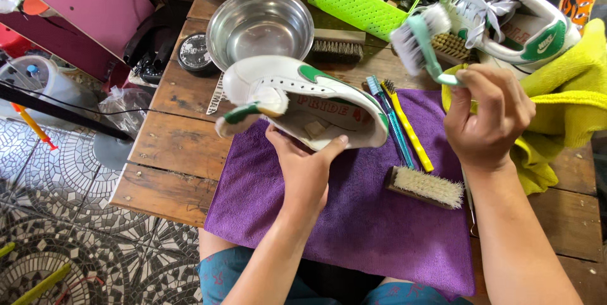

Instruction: The person cleans a white and green sneaker by scrubbing the interior and exterior with a toothbrush dipped in water. They then wipe the shoe with a yellow cloth to remove excess moisture.

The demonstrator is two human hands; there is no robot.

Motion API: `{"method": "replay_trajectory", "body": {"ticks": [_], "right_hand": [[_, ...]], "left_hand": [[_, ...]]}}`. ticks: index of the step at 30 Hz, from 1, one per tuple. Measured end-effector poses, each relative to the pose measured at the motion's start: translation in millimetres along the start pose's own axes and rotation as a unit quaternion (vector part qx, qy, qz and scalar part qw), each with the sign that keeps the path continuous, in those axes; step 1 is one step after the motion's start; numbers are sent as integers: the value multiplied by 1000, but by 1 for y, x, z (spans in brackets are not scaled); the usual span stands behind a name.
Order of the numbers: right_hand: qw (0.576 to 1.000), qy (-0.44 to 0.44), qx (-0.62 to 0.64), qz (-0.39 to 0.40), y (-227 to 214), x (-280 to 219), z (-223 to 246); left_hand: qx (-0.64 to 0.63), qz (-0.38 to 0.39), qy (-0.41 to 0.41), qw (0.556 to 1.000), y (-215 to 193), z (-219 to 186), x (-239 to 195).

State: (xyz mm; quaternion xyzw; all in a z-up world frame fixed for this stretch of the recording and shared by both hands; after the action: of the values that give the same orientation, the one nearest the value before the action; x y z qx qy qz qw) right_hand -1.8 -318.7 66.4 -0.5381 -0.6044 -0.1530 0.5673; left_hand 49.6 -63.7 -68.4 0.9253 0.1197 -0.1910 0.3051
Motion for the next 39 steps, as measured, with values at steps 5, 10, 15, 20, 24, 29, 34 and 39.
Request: {"method": "replay_trajectory", "body": {"ticks": [5, 10, 15, 20, 24, 29, 34, 39], "right_hand": [[998, -32, -53, -19, -18, 8, 9], [994, -17, -87, -64, -45, 2, 6], [991, -3, 66, -119, -55, 14, -3], [998, -31, 38, -39, -40, 25, 16], [999, -26, 27, 21, -24, 34, 27], [995, 49, 16, 82, -11, 32, 14], [999, 39, 19, 17, -22, 27, 8], [960, 190, 150, -140, -55, 55, 21]], "left_hand": [[-72, 31, -3, 997, -3, 19, 0], [-74, 7, -99, 992, 0, 35, -3], [-36, -7, -90, 995, 7, 31, -9], [-133, -18, -94, 986, 20, 30, -20], [-125, -57, -100, 985, 14, 33, -27], [-155, -48, -148, 976, 9, 26, -38], [-196, -8, -213, 957, 11, 27, -44], [-198, 2, -217, 956, 7, 38, -40]]}}
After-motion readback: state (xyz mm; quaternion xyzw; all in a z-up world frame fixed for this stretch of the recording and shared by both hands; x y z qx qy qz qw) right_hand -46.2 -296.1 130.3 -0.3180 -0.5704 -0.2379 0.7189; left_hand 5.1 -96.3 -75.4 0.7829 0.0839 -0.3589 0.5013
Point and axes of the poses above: each hand's wrist, its own x-axis towards the middle knuckle, its own y-axis out of the palm, z = x × y, the point moved 10 cm from there along x, towards the middle knuckle, and after that the axes turned 13 degrees about -y, right-handed, at the moved point
